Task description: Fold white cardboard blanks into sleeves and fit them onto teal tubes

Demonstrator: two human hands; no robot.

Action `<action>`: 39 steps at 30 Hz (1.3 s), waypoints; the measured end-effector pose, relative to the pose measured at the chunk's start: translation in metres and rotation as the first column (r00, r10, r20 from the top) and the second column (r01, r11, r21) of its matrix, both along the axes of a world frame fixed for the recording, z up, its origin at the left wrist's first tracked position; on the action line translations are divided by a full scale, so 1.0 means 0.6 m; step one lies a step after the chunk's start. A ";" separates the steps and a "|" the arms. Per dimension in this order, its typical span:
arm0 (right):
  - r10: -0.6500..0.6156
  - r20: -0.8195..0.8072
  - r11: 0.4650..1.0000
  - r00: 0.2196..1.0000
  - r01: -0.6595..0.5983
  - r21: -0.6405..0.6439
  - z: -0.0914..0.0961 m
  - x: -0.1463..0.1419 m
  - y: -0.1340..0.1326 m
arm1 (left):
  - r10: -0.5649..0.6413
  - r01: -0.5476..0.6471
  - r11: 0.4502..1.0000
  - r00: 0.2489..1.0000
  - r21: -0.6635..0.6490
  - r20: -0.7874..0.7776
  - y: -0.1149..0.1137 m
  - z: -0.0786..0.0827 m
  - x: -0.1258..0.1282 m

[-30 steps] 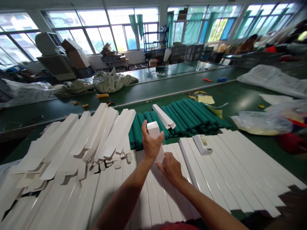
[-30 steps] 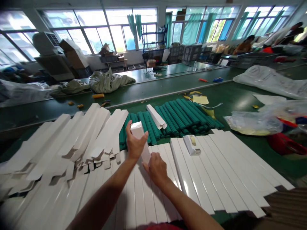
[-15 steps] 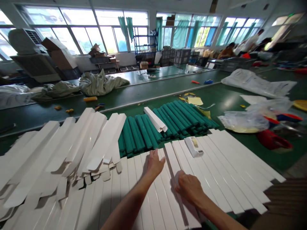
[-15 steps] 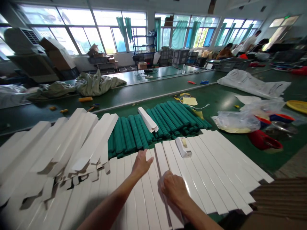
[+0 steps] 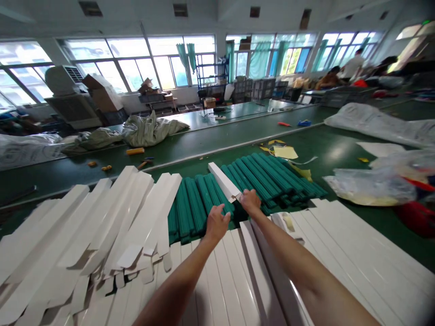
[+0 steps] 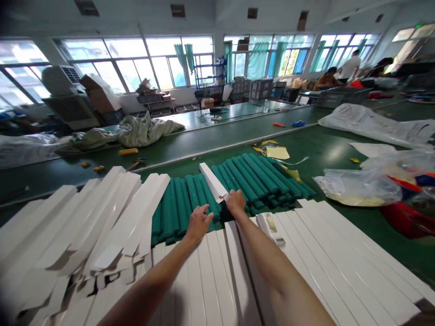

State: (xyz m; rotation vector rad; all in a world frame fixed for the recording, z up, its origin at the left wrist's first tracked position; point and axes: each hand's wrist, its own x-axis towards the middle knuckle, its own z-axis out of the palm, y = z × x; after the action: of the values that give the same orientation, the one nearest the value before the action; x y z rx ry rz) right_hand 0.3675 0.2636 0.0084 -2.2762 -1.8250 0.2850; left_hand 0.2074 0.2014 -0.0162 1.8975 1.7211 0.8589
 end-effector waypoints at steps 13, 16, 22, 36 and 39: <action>0.713 -0.342 0.700 0.612 -0.653 0.290 0.331 0.045 -0.136 | -0.207 0.283 0.777 0.958 0.563 -0.196 -0.016 0.133 -0.005; 0.690 -0.544 0.688 0.477 -0.665 0.291 0.376 0.045 -0.168 | -0.321 0.349 0.676 0.932 0.648 -0.167 -0.040 0.178 0.006; 0.468 -0.694 0.884 0.548 -0.304 0.356 0.335 0.118 -0.099 | -0.091 -0.058 0.795 0.973 0.603 0.213 -0.109 0.222 -0.008; -0.388 -0.153 0.903 0.909 0.342 -0.259 0.004 0.150 0.013 | 0.416 -0.493 0.838 0.855 0.234 0.311 -0.158 0.161 -0.021; -0.402 -0.128 0.909 0.906 0.379 -0.171 0.030 0.133 0.009 | 0.410 -0.479 0.836 0.869 0.266 0.277 -0.158 0.166 -0.017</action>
State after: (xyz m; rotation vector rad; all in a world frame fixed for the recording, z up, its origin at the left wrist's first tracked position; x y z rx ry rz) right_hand 0.4470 0.2693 0.0265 -2.5646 -1.2665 0.5252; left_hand 0.1971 0.1065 0.0833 1.5230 2.0194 1.5521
